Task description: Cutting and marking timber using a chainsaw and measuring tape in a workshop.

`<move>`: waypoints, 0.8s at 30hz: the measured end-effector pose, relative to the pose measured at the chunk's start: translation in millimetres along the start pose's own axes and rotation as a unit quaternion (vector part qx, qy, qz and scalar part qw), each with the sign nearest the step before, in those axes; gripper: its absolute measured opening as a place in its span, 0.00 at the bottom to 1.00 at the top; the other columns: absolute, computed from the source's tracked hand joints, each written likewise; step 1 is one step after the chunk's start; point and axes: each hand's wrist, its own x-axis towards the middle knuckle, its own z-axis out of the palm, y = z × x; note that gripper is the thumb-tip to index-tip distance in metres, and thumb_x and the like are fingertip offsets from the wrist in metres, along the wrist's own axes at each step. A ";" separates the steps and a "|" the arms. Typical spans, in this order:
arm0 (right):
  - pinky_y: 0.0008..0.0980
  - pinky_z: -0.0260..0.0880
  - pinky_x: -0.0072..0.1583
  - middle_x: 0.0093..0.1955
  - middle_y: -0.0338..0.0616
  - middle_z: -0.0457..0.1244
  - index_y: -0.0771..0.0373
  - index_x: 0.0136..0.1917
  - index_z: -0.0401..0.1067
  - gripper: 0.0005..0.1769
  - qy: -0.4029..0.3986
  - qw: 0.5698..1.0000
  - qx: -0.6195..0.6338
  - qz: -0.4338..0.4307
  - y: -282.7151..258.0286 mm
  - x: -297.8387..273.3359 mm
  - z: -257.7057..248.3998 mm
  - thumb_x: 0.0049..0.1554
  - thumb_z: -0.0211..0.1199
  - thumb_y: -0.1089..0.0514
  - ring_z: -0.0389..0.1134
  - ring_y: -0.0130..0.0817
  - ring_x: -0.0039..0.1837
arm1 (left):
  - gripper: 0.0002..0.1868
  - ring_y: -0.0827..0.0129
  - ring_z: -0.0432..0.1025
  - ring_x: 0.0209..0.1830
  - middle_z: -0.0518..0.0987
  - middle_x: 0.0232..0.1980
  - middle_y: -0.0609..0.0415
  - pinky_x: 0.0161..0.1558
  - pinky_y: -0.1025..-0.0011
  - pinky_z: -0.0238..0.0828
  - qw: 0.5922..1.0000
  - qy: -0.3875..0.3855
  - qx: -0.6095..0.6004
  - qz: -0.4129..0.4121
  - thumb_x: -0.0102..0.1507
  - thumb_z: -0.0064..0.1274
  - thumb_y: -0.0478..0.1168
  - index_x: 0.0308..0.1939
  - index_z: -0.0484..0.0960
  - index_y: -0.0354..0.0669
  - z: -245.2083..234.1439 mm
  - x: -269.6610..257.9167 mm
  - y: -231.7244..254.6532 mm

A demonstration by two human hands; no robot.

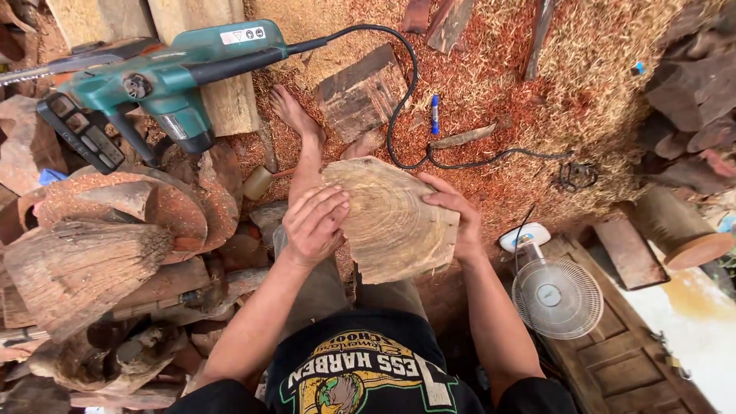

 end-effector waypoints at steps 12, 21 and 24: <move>0.49 0.70 0.72 0.73 0.56 0.64 0.63 0.65 0.72 0.30 0.194 0.976 0.101 -0.012 52.2 -66.3 -26.7 0.51 0.77 0.66 0.67 0.49 0.72 | 0.16 0.53 0.80 0.52 0.83 0.51 0.50 0.49 0.58 0.77 0.923 -0.143 0.067 -0.352 0.65 0.63 0.50 0.48 0.79 0.45 32.4 -98.3 -49.4; 0.50 0.77 0.53 0.63 0.51 0.68 0.69 0.73 0.63 0.36 0.250 0.831 0.480 0.127 107.6 -97.2 -37.3 0.58 0.71 0.51 0.73 0.46 0.59 | 0.38 0.49 0.52 0.77 0.59 0.77 0.56 0.71 0.54 0.56 0.728 -0.453 0.198 -0.475 0.60 0.57 0.61 0.70 0.71 0.50 33.9 -174.4 -62.0; 0.50 0.77 0.52 0.63 0.51 0.68 0.68 0.74 0.63 0.36 0.246 0.827 0.494 0.110 102.0 -94.0 -29.7 0.59 0.72 0.52 0.73 0.46 0.59 | 0.39 0.51 0.49 0.79 0.56 0.79 0.60 0.73 0.56 0.54 0.691 -0.470 0.216 -0.504 0.59 0.56 0.62 0.71 0.70 0.53 39.2 -158.6 -56.2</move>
